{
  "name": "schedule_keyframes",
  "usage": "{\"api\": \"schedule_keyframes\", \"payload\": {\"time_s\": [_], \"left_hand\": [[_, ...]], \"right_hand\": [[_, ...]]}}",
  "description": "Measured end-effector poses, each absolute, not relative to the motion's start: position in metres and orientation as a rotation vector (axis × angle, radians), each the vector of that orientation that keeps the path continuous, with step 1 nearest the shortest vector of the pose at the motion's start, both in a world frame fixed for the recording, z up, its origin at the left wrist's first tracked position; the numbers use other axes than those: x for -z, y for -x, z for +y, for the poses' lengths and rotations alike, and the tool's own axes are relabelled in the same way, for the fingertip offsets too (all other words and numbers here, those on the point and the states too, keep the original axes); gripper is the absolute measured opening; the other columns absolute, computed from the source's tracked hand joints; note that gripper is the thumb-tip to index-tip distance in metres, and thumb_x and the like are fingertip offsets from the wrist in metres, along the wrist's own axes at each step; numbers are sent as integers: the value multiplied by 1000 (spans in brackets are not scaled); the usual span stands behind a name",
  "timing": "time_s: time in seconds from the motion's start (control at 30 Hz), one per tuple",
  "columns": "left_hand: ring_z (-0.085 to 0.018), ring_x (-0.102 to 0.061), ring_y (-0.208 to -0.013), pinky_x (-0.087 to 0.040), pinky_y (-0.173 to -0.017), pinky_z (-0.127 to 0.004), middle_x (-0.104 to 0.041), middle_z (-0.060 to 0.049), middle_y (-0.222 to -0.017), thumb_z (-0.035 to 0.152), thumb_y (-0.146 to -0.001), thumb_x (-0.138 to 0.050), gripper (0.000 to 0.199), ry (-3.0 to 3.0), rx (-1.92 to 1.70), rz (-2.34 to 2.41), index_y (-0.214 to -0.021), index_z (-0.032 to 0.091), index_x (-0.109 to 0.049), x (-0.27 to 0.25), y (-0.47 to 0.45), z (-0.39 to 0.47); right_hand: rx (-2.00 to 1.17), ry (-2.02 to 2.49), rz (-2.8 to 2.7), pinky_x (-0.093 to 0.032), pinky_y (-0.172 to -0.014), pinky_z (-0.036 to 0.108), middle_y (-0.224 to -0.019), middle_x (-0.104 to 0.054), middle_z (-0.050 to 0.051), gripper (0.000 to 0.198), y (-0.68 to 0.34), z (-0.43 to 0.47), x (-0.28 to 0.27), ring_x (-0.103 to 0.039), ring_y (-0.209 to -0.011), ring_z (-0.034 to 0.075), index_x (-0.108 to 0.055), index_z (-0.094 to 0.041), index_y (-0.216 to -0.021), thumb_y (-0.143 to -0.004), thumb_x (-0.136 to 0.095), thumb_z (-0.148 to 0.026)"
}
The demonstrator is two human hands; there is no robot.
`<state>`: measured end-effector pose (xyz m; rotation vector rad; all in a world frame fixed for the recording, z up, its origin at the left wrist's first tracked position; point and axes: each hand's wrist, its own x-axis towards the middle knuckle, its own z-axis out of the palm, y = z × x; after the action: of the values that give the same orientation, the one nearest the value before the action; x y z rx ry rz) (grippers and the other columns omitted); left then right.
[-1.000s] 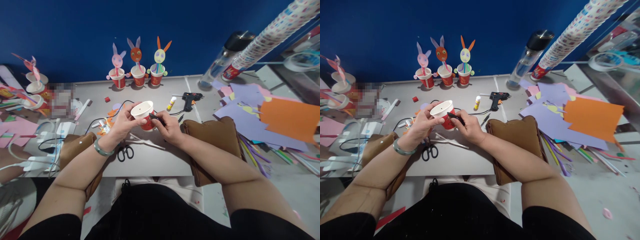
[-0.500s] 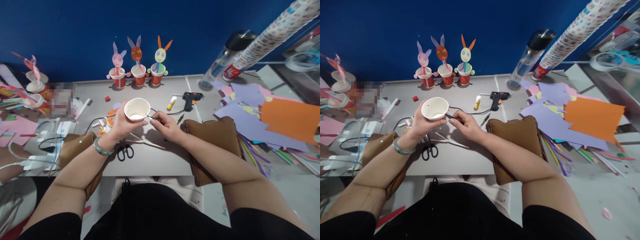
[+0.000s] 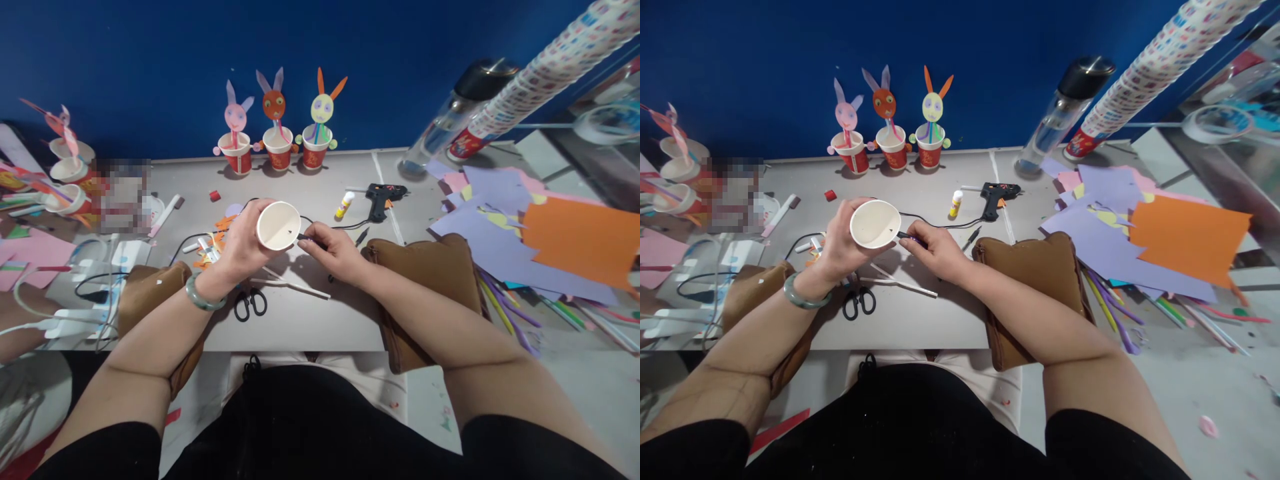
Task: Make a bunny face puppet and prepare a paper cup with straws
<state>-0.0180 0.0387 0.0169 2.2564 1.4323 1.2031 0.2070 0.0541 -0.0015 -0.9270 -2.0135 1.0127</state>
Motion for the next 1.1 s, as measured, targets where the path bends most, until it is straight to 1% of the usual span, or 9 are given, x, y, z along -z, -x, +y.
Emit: {"api": "schedule_keyframes", "payload": {"time_s": [0.17,0.27,0.37,0.47,0.63,0.7,0.87,0.93,1.1], "left_hand": [[-27,-67,-104,-55,-88,-39,-65,-8,-115,49,-68,-89,69,-2246,-1199,1431,-122,24,-53,-15,17,39],[-26,-67,-103,-55,-87,-39,-65,-8,-116,52,-66,-90,72,-2208,-1202,1449,-122,24,-53,-14,17,39],[-26,-67,-103,-55,-87,-39,-64,-8,-115,53,-66,-90,74,-2193,-1225,1426,-122,24,-52,-13,17,39],[-27,-67,-105,-55,-89,-39,-64,-8,-117,52,-67,-89,73,-2196,-1221,1415,-123,24,-51,-12,18,39],[-27,-65,-109,-54,-93,-41,-64,-9,-119,51,-66,-90,75,-2208,-1254,1381,-124,24,-52,-11,18,39],[-27,-65,-107,-54,-92,-41,-64,-9,-117,52,-67,-89,73,-2202,-1243,1388,-123,24,-53,-11,18,39],[-26,-66,-104,-55,-88,-39,-66,-8,-113,58,-68,-86,70,-2202,-1201,1434,-121,23,-54,-9,17,41],[-26,-66,-104,-55,-87,-39,-66,-8,-114,57,-67,-87,72,-2202,-1222,1431,-121,23,-53,-9,17,41],[-27,-66,-106,-55,-90,-40,-65,-8,-116,55,-68,-87,73,-2206,-1235,1395,-123,23,-51,-9,17,40]], "right_hand": [[-321,1053,-2257,-21,-58,31,-67,-59,2,36,-207,48,7,-42,-60,14,-60,-20,-85,-103,-44,-47],[-196,1067,-2277,-18,-59,32,-69,-61,4,39,-207,46,7,-41,-59,14,-61,-20,-81,-104,-42,-45],[-473,1050,-2172,-24,-59,29,-67,-57,0,32,-206,48,6,-42,-60,13,-59,-21,-85,-101,-48,-47],[-1052,926,-1978,-31,-58,25,-62,-47,-5,32,-204,52,3,-40,-57,11,-55,-22,-85,-95,-58,-52],[-1836,835,-1675,-20,-46,23,-55,-32,-12,37,-203,60,0,-24,-46,8,-47,-24,-85,-93,-58,-58],[-1736,863,-1735,-23,-48,23,-56,-36,-11,36,-204,59,0,-27,-48,9,-48,-24,-85,-92,-59,-57],[-848,1045,-2055,-31,-61,27,-66,-51,-3,28,-205,50,2,-42,-61,13,-56,-22,-85,-95,-58,-48],[-728,1084,-2081,-31,-62,28,-67,-53,-2,27,-205,48,3,-43,-62,13,-57,-22,-87,-96,-56,-48],[-1493,907,-1845,-28,-52,24,-59,-40,-8,35,-205,56,0,-33,-52,10,-50,-23,-84,-93,-59,-56]]}}
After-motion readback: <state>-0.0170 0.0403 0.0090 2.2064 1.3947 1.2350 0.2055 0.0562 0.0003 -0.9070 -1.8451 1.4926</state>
